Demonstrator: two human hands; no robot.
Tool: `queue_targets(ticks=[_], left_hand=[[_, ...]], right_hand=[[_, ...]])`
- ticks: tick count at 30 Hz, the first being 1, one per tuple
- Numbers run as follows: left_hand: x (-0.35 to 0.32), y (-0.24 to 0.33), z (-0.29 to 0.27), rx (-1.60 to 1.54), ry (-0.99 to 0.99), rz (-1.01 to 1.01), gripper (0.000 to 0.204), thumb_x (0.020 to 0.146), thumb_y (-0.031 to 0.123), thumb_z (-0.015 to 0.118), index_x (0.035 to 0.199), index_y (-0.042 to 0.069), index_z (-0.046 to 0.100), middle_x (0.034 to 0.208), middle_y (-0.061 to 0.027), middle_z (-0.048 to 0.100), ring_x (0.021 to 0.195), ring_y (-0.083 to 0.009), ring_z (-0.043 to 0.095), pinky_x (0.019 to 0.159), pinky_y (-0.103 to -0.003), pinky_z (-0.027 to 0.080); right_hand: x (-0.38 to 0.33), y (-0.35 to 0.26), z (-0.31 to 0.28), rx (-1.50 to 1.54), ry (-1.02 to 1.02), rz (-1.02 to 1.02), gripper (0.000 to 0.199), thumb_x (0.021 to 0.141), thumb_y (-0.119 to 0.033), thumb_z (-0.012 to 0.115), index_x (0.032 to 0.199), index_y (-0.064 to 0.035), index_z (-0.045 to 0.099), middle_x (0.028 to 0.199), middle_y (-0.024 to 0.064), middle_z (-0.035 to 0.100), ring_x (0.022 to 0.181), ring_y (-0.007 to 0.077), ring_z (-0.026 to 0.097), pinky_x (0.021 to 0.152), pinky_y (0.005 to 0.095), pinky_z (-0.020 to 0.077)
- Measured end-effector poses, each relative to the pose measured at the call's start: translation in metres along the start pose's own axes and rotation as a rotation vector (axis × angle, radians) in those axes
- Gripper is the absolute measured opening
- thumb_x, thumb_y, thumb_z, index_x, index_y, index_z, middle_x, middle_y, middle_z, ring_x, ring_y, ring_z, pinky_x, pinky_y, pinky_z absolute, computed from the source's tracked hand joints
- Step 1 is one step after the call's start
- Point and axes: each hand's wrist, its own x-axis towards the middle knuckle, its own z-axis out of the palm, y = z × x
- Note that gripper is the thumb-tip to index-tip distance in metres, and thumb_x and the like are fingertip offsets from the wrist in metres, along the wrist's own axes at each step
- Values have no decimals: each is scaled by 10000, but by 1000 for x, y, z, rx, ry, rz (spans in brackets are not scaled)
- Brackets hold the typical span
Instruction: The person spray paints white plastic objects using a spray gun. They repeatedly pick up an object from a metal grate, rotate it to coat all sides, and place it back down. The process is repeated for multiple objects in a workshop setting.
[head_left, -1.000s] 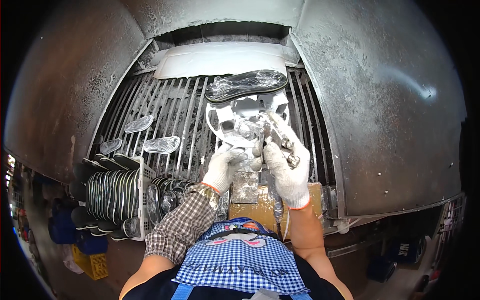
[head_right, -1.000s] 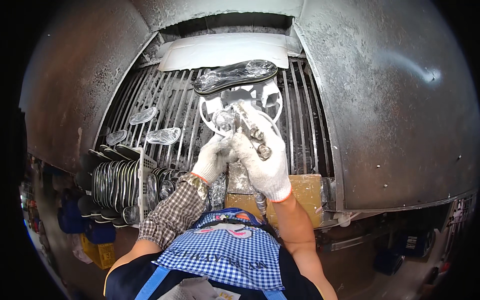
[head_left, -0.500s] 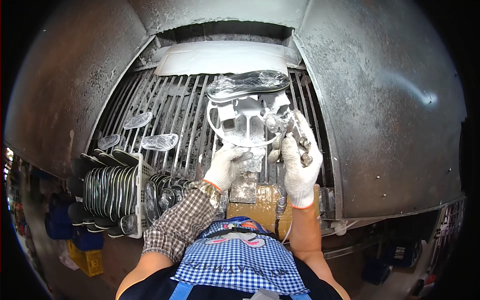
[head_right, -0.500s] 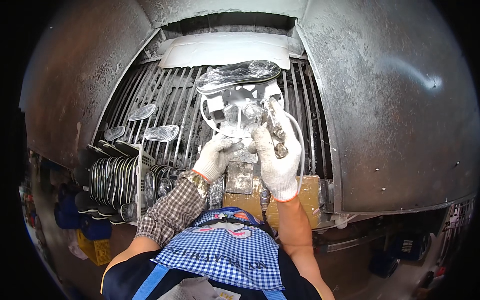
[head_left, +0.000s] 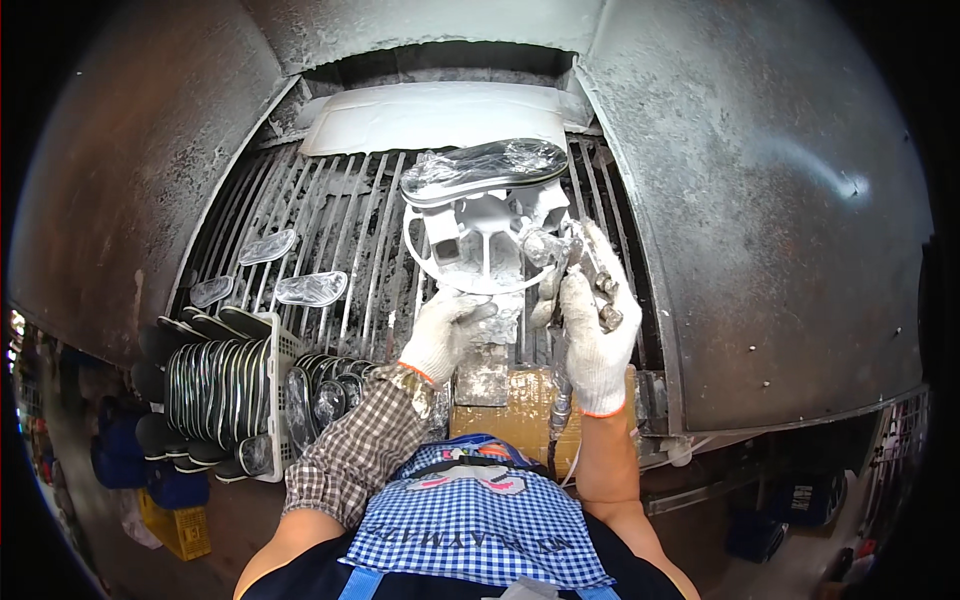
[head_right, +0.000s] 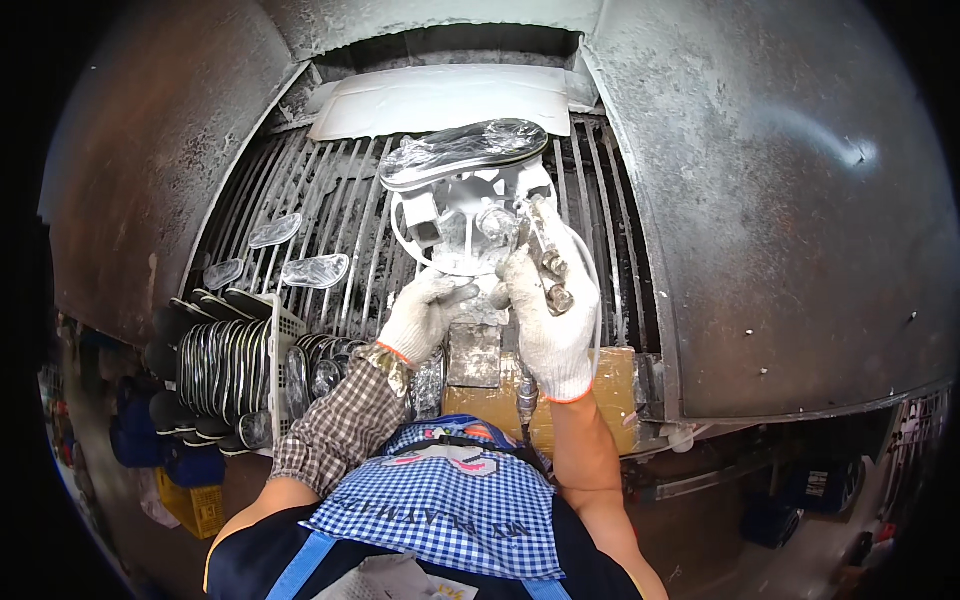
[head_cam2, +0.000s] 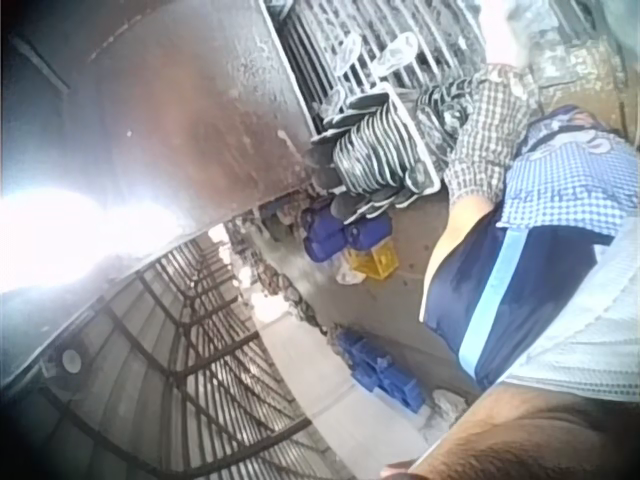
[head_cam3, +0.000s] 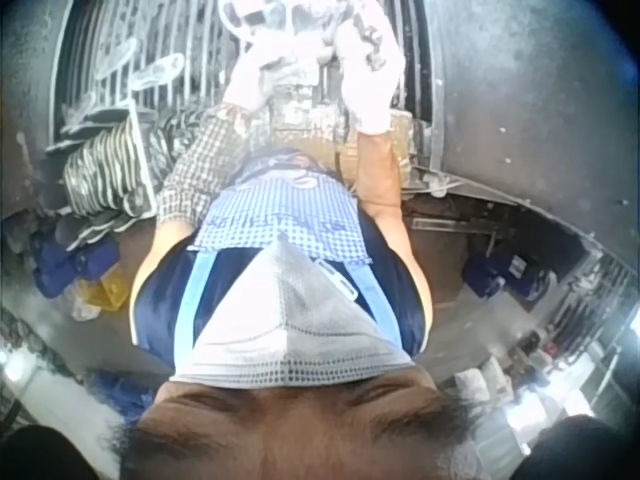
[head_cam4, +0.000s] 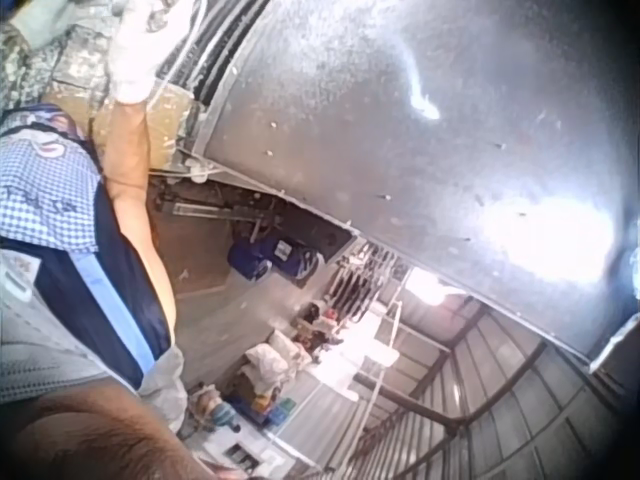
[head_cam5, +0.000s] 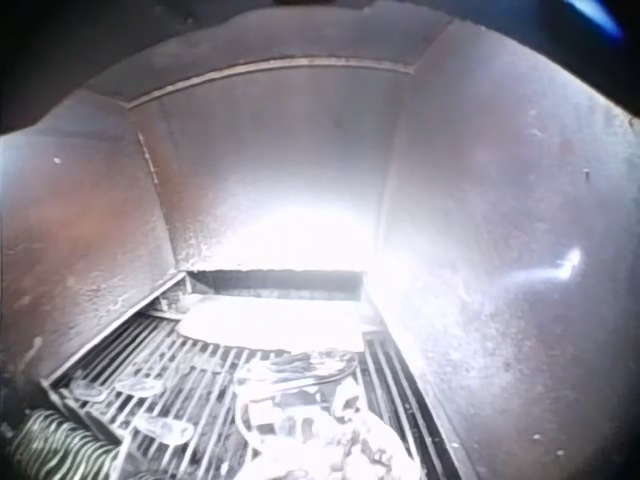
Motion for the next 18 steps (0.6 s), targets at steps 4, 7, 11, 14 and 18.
queue_targets(ticks=[4,7,11,14,18], left_hand=[[-2,2,4,32,-26,58,464,964,24,567,1423,-41,571,1392,-146,656,1268,-266,640,1122,-445,520],[-5,5,4,22,-43,36,491,962,17,570,1448,-48,548,1410,-152,645,1278,-279,637,1137,-459,518],[-5,7,4,30,-47,36,494,963,21,570,1451,-54,548,1407,-160,648,1276,-298,639,1134,-468,521],[-5,6,3,53,-32,69,490,967,24,556,1451,-59,549,1405,-169,649,1263,-311,647,1118,-472,534],[-6,7,5,21,-4,45,486,970,29,547,1448,-65,550,1384,-175,660,1241,-304,658,1102,-460,546]], right_hand=[[5,4,-5,44,-9,-22,542,1091,-122,611,1582,25,436,964,58,682,755,90,618,662,253,547],[6,4,-7,61,24,-15,540,1093,-125,611,1585,14,438,959,56,677,748,86,614,654,244,544],[5,-3,-12,105,70,21,522,1056,-77,658,1524,79,486,1124,95,697,765,71,638,672,229,550],[5,-6,-14,84,97,-8,531,1054,-84,667,1530,65,488,1114,79,704,743,66,631,661,222,541],[2,-9,-13,-88,152,-55,564,1073,-92,635,1587,31,435,1024,75,681,792,79,612,659,225,541]])
